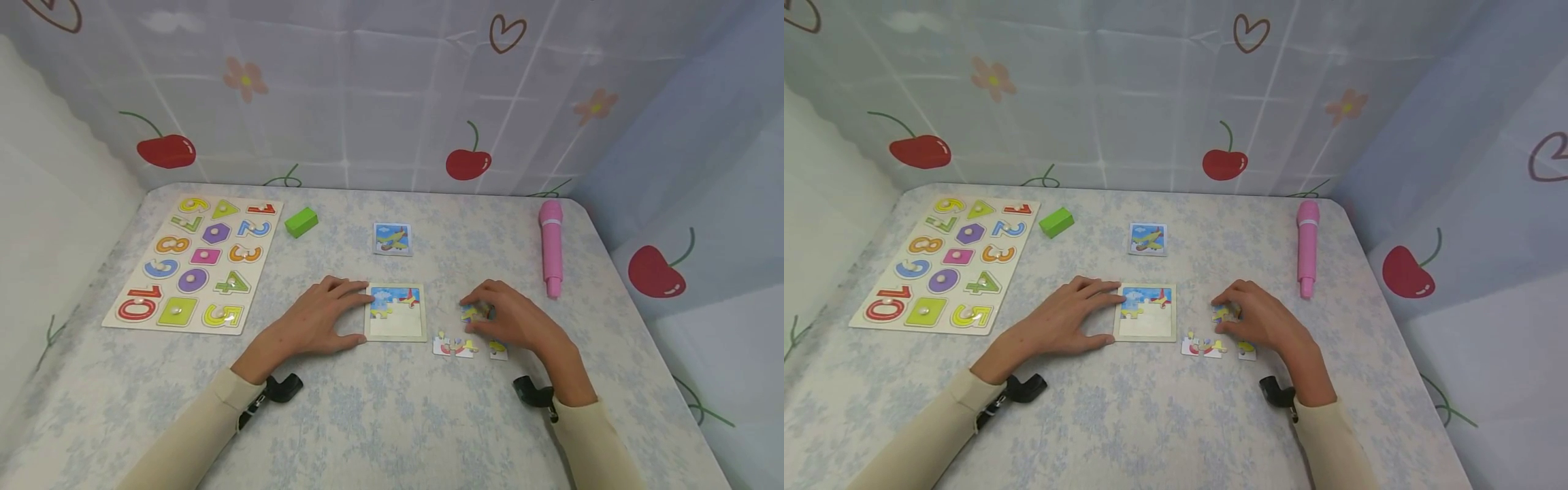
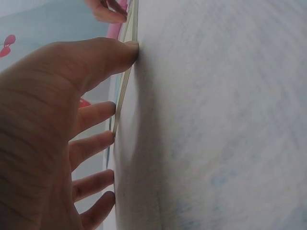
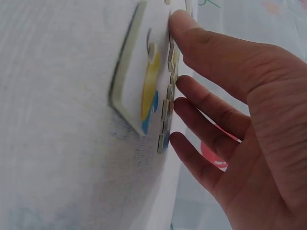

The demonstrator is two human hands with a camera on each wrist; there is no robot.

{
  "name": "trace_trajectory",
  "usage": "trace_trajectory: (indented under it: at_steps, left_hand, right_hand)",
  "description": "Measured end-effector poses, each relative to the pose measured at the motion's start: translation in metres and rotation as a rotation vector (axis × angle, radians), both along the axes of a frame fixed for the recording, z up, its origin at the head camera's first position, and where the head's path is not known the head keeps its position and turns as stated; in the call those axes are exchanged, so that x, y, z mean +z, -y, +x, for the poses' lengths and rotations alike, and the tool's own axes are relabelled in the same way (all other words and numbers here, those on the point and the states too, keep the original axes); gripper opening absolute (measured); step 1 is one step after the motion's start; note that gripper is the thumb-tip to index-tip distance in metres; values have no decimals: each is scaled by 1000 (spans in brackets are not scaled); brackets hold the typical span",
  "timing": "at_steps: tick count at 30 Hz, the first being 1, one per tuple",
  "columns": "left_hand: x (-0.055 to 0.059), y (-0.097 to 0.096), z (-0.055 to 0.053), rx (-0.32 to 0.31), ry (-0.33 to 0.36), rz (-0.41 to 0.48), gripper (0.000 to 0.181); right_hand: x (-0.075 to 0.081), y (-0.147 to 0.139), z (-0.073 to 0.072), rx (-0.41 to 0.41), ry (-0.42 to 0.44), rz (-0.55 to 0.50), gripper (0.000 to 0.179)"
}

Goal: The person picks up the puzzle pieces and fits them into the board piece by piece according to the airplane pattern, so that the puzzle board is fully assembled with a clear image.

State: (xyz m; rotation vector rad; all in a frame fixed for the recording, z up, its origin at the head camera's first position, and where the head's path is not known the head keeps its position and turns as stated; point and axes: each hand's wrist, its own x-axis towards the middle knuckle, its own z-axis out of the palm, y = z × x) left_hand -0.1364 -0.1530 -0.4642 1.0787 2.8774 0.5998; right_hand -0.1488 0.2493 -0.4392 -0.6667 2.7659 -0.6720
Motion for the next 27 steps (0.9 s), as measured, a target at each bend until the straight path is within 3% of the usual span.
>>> trace_trajectory:
  at_steps: [27]
  left_hand:
    - [0, 1, 0, 1, 27, -7, 71]
  right_hand:
    - [1, 13, -8, 71, -47, 32, 38]
